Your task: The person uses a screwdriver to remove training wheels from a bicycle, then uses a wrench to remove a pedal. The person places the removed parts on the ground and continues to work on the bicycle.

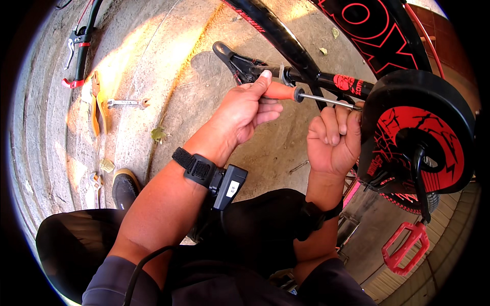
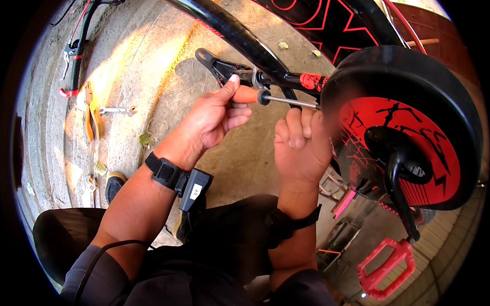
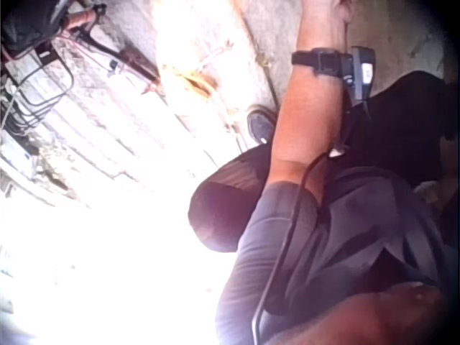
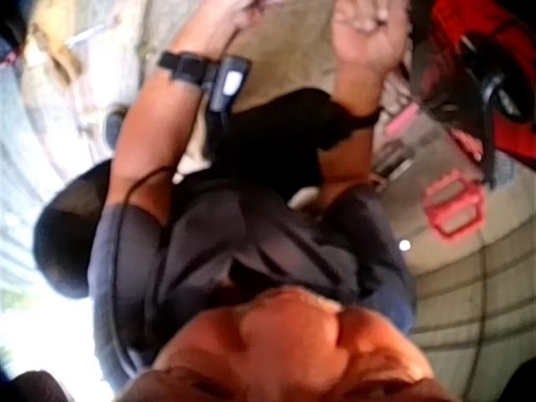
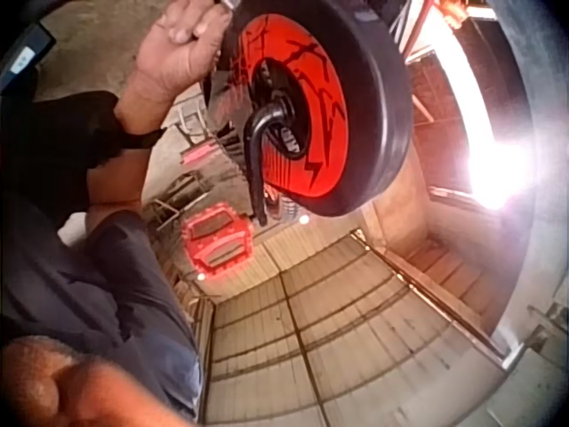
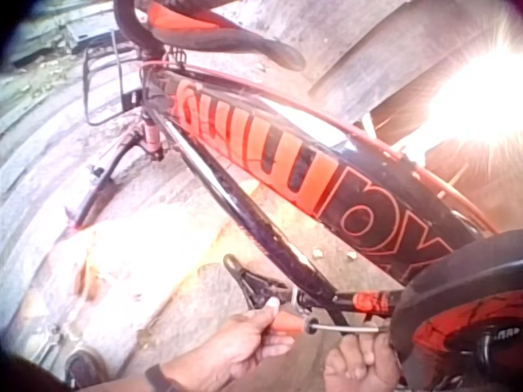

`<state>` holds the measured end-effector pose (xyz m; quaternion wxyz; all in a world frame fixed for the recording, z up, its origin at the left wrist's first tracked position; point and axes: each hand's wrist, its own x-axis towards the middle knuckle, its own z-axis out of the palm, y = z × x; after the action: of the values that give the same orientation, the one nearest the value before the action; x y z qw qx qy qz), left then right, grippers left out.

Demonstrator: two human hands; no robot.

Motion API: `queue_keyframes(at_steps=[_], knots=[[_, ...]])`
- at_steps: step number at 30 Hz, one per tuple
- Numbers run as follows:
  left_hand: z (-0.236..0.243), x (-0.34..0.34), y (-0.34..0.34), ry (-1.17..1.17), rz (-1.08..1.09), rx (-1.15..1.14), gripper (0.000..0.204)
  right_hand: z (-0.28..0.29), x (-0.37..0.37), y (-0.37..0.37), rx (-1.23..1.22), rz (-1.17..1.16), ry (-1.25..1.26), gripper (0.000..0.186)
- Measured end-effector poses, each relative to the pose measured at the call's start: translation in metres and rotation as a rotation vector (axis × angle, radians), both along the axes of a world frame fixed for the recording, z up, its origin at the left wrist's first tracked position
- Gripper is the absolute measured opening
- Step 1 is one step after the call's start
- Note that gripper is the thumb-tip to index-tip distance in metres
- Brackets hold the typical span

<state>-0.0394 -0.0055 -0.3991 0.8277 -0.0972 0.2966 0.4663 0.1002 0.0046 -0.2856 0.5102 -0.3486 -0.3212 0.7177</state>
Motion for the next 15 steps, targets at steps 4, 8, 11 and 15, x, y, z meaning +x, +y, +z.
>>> queue_keyframes(at_steps=[4, 8, 11, 15], knots=[[-0.0024, 0.0017, 0.0016, 0.047, -0.016, -0.002, 0.045, 0.0017, -0.0006, -0.0004, -0.013, -0.012, 0.010, 0.032], [-0.0013, 0.0013, 0.0013, 0.068, -0.020, -0.031, 0.044, 0.0018, 0.0000, -0.0007, -0.007, 0.012, 0.010, 0.032], [-0.0017, 0.0005, 0.0006, 0.065, -0.030, -0.035, 0.044, 0.0022, 0.0008, -0.0008, -0.003, 0.019, 0.017, 0.032], [-0.0022, -0.0005, -0.0010, 0.027, -0.033, -0.020, 0.044, 0.0039, -0.0010, -0.0018, 0.003, 0.024, -0.001, 0.033]])
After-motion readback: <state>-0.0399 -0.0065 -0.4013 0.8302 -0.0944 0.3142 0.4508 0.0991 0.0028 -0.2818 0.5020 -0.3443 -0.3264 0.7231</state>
